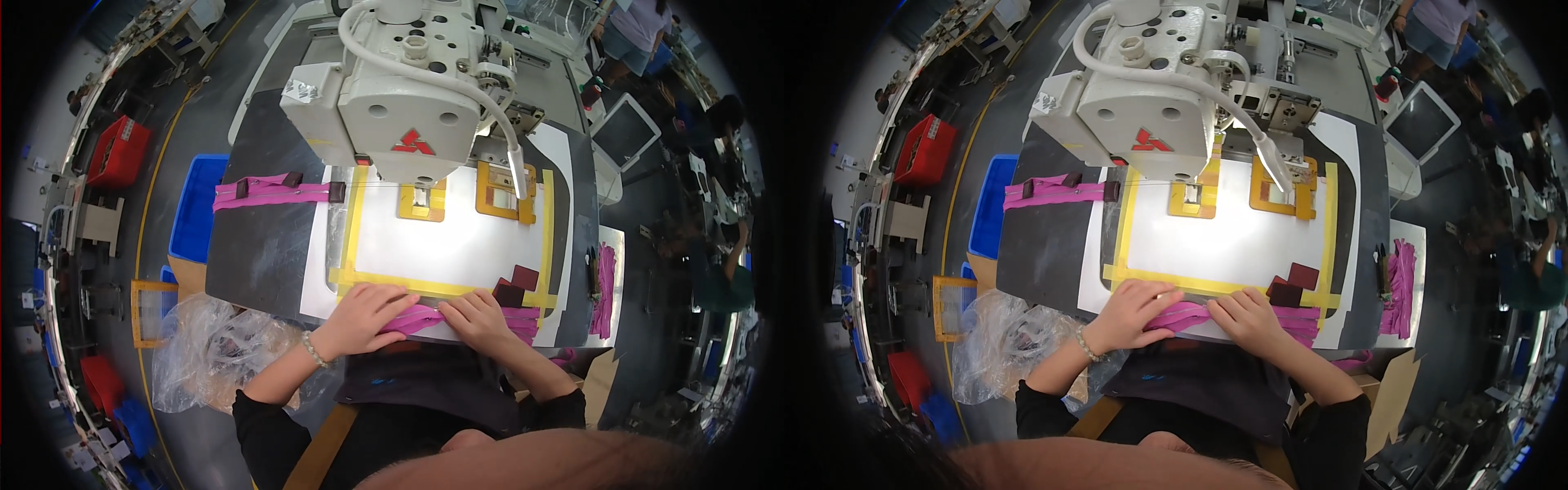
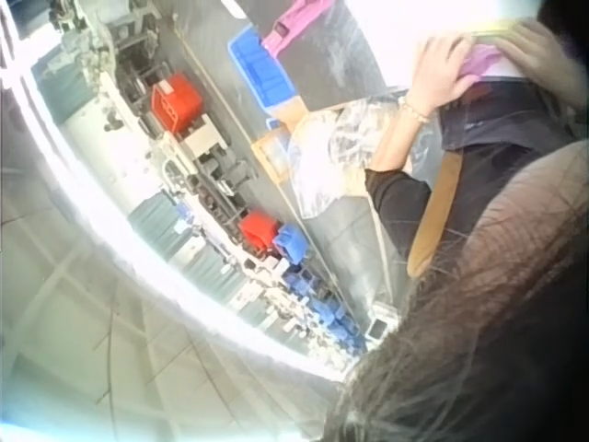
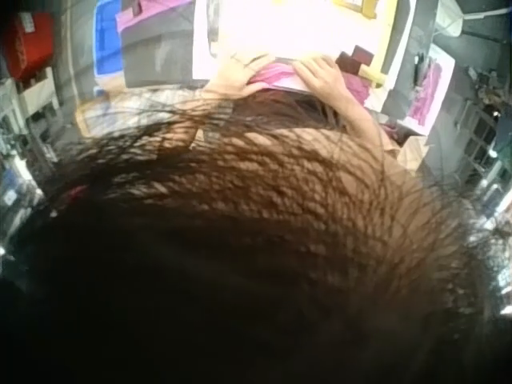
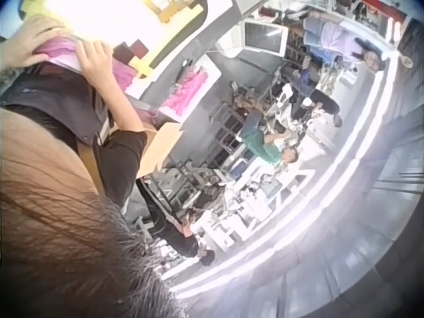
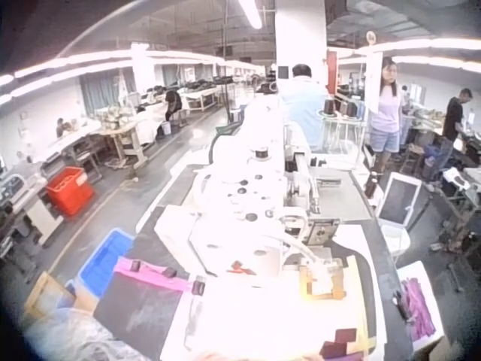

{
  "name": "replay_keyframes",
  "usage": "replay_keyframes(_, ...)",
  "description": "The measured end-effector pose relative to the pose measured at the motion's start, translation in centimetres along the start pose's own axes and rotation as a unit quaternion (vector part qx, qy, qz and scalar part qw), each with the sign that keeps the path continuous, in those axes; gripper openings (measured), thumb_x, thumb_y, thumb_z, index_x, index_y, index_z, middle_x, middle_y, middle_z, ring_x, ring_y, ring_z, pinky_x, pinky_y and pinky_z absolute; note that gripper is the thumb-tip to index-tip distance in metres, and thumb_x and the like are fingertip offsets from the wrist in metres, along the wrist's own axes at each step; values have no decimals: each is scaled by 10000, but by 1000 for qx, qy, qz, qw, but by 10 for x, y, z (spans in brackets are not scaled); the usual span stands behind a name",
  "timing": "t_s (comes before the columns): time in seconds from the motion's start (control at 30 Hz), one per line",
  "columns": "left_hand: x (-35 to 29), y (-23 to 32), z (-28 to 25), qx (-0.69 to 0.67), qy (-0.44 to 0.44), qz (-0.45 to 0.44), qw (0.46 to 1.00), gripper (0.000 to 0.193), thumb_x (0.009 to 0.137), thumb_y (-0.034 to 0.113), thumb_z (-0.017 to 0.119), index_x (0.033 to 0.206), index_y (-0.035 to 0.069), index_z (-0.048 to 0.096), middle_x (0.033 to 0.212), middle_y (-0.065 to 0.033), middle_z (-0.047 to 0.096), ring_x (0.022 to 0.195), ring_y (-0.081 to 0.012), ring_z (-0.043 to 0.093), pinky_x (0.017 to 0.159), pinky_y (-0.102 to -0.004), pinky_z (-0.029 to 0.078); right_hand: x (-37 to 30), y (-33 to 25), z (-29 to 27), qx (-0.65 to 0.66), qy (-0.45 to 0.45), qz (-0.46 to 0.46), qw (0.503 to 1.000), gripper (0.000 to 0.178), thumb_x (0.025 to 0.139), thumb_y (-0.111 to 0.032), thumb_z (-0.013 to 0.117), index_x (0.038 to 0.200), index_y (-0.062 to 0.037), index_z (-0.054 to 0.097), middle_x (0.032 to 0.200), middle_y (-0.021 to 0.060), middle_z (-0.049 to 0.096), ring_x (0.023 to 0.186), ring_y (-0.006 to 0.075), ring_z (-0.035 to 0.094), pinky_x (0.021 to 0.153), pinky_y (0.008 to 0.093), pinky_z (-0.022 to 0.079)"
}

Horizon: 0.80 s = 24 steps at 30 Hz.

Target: Manually assembling small components onto pink zipper strips using a specialized sewing or assembly machine.

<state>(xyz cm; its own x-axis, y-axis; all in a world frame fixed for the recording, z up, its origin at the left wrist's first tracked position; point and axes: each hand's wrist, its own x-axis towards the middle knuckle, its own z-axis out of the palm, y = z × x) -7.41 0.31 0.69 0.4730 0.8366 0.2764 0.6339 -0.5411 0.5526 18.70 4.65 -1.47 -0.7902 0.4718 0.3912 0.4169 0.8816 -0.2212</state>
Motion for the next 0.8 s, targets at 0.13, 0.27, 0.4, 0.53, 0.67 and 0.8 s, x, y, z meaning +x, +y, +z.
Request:
replay_keyframes(0.13, 8, -3, 18, -20, -40, 7, 999, 401, 797, -9, 634, 1195, 40, 614, 927, -82, 645, 856, -246, 615, 764, -322, 475, 10, 6, -5, 99, -50, 69, 991, 250, 749, -74, 693, 990, -55, 627, 828, 67, 636, 763, 215, 620, 717, 336, 463)
replay_keyframes(0.27, 27, -24, 7, -201, -2, -69, 977, 275, 848, 30, 600, 1121, 12, 629, 814, -105, 609, 697, -238, 579, 649, -314, 463, 32, 24, -43, 288, -149, 260, 910, 249, 813, -76, 673, 1043, -59, 580, 776, 89, 643, 724, 238, 637, 690, 340, 484)
replay_keyframes(0.4, 33, -50, -10, -307, -164, -283, 894, 214, 899, 161, 578, 1025, -5, 630, 836, -119, 628, 717, -225, 586, 646, -314, 442, 41, 72, -62, 406, -232, 356, 809, 310, 816, -81, 655, 1107, -63, 549, 777, 90, 654, 695, 193, 640, 669, 311, 483)
replay_keyframes(0.53, 45, -53, -15, -184, -107, -196, 957, 203, 883, 170, 599, 995, 3, 625, 776, -102, 595, 702, -216, 572, 654, -332, 447, 31, 112, -62, 420, -227, 347, 807, 294, 807, -48, 658, 1086, -38, 564, 758, 60, 645, 652, 122, 609, 644, 256, 485)
replay_keyframes(0.67, 56, -55, -23, -134, -124, -240, 953, 196, 854, 137, 633, 1007, 18, 606, 781, -71, 544, 706, -175, 538, 646, -299, 442, 30, 116, -71, 310, -194, 375, 852, 255, 753, -99, 693, 985, -29, 612, 808, 87, 652, 738, 196, 630, 705, 292, 480)
replay_keyframes(0.8, 54, -62, -20, -54, -59, -184, 980, 228, 832, 136, 654, 1022, 25, 594, 838, -91, 563, 752, -205, 578, 658, -307, 464, 12, 106, -87, 179, -100, 318, 926, 319, 721, -109, 739, 1003, -36, 608, 952, 88, 616, 910, 234, 602, 793, 323, 482)
